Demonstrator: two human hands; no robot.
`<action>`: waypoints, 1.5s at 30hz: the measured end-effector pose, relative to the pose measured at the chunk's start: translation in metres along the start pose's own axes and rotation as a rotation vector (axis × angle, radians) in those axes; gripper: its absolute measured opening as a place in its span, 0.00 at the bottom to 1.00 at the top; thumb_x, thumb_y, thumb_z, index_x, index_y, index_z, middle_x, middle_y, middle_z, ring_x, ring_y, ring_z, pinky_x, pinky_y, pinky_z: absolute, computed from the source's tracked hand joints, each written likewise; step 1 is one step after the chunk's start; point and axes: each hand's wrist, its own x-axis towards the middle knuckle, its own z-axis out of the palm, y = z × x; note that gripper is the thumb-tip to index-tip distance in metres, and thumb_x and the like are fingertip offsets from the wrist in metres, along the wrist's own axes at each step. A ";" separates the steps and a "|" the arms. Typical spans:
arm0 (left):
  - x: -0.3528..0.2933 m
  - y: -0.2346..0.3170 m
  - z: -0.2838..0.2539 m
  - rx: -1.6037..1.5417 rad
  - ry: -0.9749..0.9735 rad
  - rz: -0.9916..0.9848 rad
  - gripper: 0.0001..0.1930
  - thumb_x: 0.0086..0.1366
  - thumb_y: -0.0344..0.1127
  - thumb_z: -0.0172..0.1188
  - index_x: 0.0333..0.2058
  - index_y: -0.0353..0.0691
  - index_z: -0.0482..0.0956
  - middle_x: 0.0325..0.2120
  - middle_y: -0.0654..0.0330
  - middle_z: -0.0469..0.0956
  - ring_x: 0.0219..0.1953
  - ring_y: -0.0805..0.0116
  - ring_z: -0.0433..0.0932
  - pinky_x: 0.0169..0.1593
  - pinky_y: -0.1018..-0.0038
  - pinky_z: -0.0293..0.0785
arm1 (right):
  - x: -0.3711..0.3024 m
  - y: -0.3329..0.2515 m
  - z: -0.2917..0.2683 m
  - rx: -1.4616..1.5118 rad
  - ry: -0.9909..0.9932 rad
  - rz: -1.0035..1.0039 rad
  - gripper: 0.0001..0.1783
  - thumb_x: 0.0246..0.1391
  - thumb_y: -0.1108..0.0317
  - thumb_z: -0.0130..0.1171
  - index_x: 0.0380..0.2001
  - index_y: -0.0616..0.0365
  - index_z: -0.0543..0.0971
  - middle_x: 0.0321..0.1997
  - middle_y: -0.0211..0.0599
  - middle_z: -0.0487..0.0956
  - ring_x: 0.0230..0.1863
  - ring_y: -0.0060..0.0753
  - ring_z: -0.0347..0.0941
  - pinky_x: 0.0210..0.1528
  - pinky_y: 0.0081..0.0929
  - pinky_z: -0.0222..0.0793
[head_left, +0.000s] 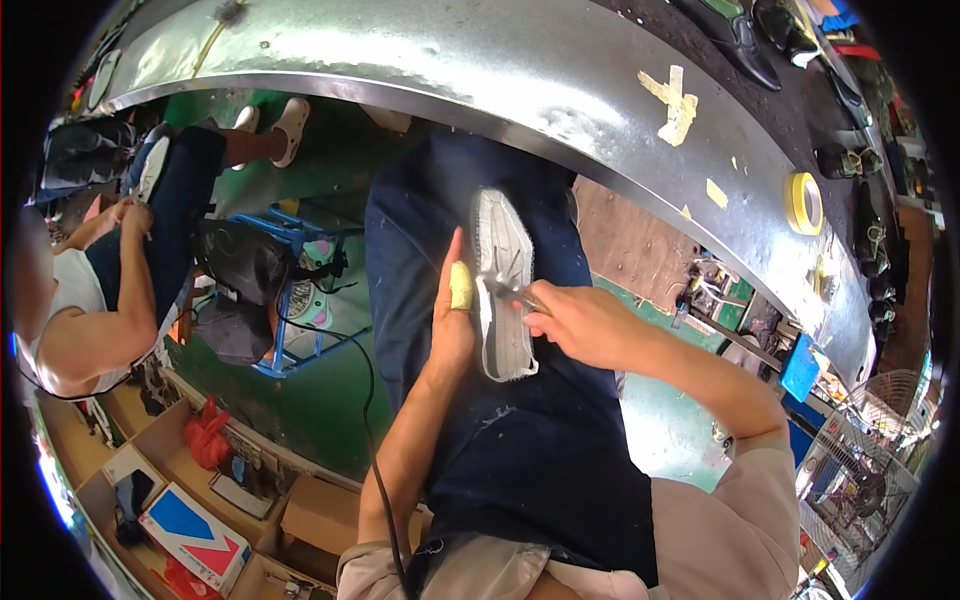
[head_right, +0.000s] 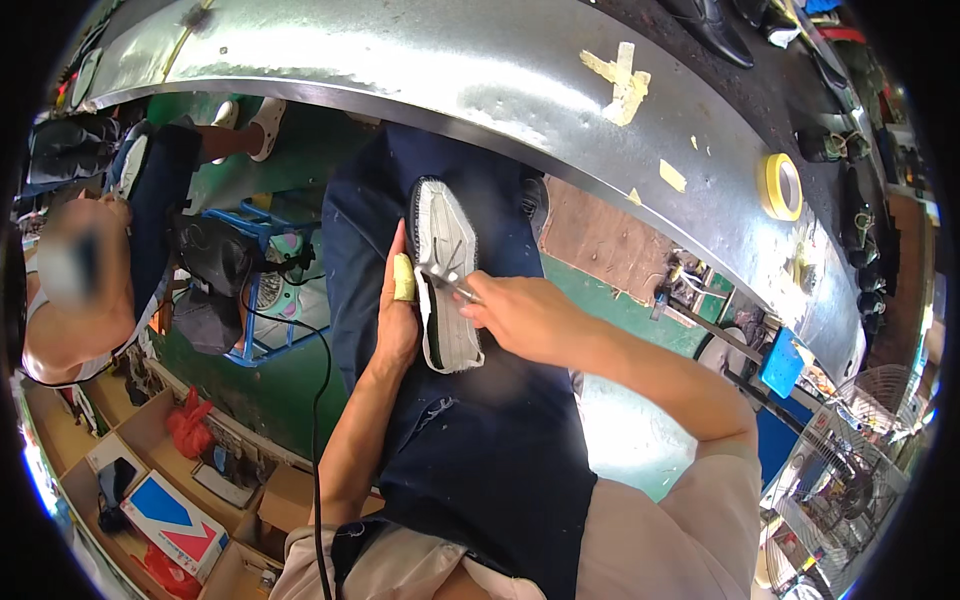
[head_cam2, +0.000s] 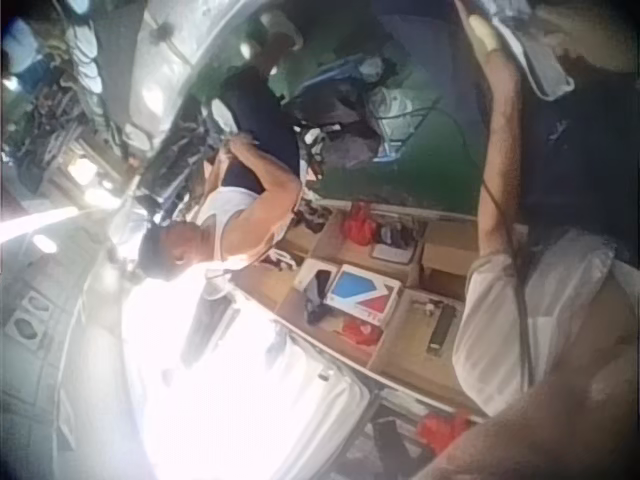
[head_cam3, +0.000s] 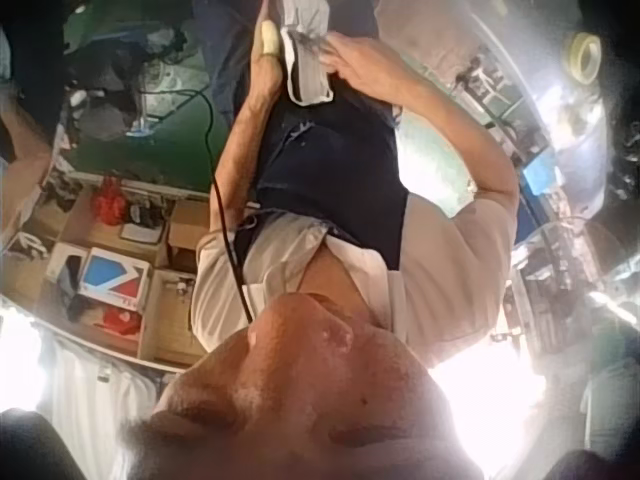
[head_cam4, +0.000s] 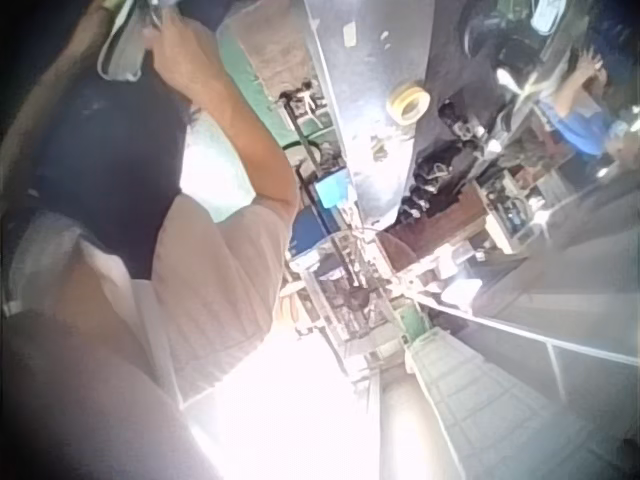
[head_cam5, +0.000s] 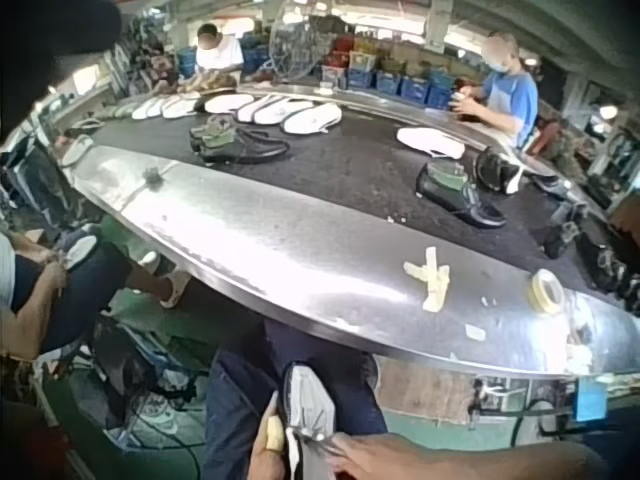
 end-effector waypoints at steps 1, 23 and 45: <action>-0.001 0.000 0.001 -0.001 -0.009 -0.007 0.31 0.89 0.48 0.39 0.83 0.47 0.50 0.82 0.57 0.54 0.81 0.61 0.57 0.81 0.65 0.52 | -0.002 -0.001 -0.009 0.165 -0.116 0.080 0.14 0.76 0.59 0.56 0.48 0.60 0.74 0.39 0.47 0.87 0.40 0.54 0.86 0.40 0.48 0.78; -0.004 -0.002 -0.018 -0.578 -0.206 -0.074 0.37 0.84 0.36 0.48 0.84 0.52 0.42 0.82 0.56 0.53 0.81 0.55 0.56 0.82 0.55 0.52 | 0.013 0.013 0.009 -0.252 0.094 -0.121 0.14 0.72 0.62 0.60 0.39 0.63 0.72 0.26 0.47 0.79 0.26 0.54 0.82 0.27 0.47 0.77; -0.028 0.028 -0.003 0.834 -0.119 0.028 0.52 0.80 0.48 0.58 0.82 0.40 0.26 0.69 0.28 0.70 0.70 0.34 0.74 0.71 0.56 0.70 | -0.031 0.006 -0.022 0.334 -0.572 0.186 0.26 0.79 0.43 0.48 0.46 0.60 0.74 0.29 0.54 0.85 0.31 0.52 0.86 0.31 0.52 0.78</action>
